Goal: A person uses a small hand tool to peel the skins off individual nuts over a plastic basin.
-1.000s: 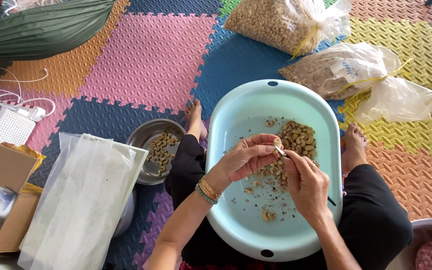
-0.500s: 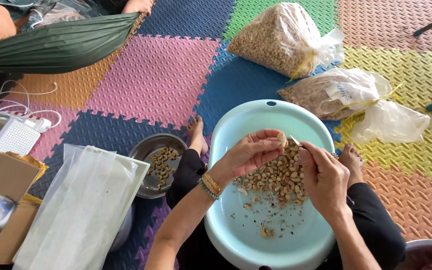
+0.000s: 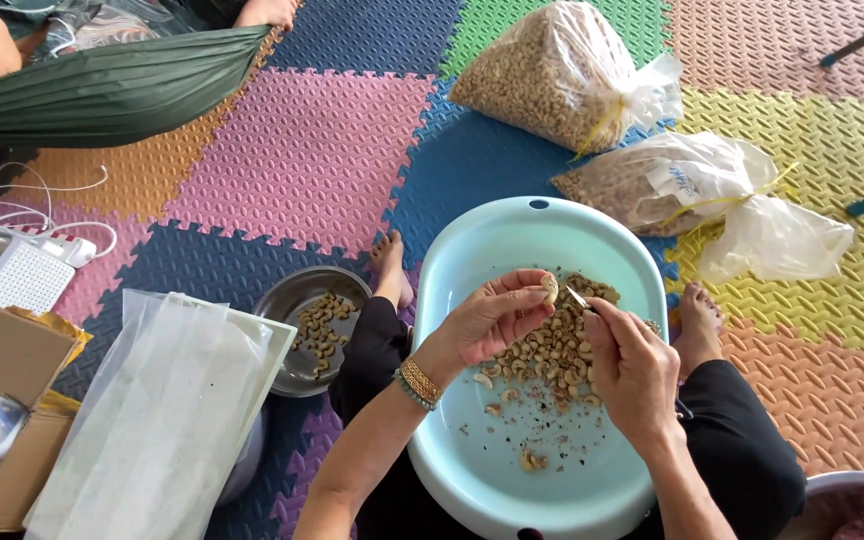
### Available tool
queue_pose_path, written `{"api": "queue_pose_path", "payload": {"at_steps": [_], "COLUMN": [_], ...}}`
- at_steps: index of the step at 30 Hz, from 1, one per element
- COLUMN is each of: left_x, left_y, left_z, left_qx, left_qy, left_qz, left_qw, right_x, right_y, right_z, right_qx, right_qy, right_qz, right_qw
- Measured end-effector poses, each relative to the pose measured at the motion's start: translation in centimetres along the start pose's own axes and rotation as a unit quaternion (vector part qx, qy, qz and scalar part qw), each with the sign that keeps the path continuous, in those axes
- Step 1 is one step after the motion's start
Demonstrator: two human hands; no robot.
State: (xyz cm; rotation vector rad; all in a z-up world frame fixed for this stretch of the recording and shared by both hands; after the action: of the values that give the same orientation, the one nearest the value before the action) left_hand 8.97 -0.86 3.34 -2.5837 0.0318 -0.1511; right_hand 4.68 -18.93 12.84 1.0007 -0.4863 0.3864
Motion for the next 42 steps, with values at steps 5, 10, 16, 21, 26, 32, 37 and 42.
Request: {"api": "queue_pose_path", "payload": {"at_steps": [5,10,16,21,26,32,37,42], "left_x": [-0.1,-0.1,-0.1,-0.1,-0.4,-0.3,-0.5,-0.2], "left_y": [0.0,-0.2,0.1,0.6,0.5,0.6,0.8,1.0], "left_z": [0.1,-0.2,0.0,0.7,0.2,0.4,0.6,0.9], "left_qx": [-0.002,-0.005,-0.021,0.001,-0.029,-0.048,-0.045,-0.046], "left_qy": [0.0,0.0,-0.003,0.015,-0.001,0.004,-0.011,0.016], "left_qz": [0.006,-0.003,0.01,-0.003,0.014,0.011,0.006,0.011], "left_qw": [1.0,1.0,1.0,1.0,0.999,0.999,0.999,0.999], "right_x": [-0.1,-0.2,-0.3,-0.6,-1.0,-1.3,-1.2,-1.1], "right_y": [0.1,-0.1,0.0,-0.1,-0.2,-0.6,-0.5,-0.2], "right_z": [-0.1,-0.1,-0.4,-0.3,-0.5,-0.9,-0.9,-0.9], "right_qx": [0.006,0.011,0.015,-0.012,-0.031,-0.071,-0.081,-0.059], "right_qy": [-0.001,-0.01,-0.009,-0.011,-0.014,-0.031,-0.034,-0.018], "right_qz": [0.003,0.0,0.0,0.031,0.032,0.071,0.081,0.076], "right_qw": [1.0,1.0,1.0,0.999,0.999,0.994,0.993,0.995]}}
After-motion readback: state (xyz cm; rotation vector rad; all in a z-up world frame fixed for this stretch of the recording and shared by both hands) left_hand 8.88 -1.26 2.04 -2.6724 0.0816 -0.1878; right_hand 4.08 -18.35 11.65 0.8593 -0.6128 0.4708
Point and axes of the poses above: each hand's wrist, its own x-axis towards the middle knuckle, its own z-axis out of the back of the hand, y = z × x, the point moved 6 cm from there along x, towards the middle knuckle, and after that the axes turned 15 degrees about -z, right-handed, at the moved point
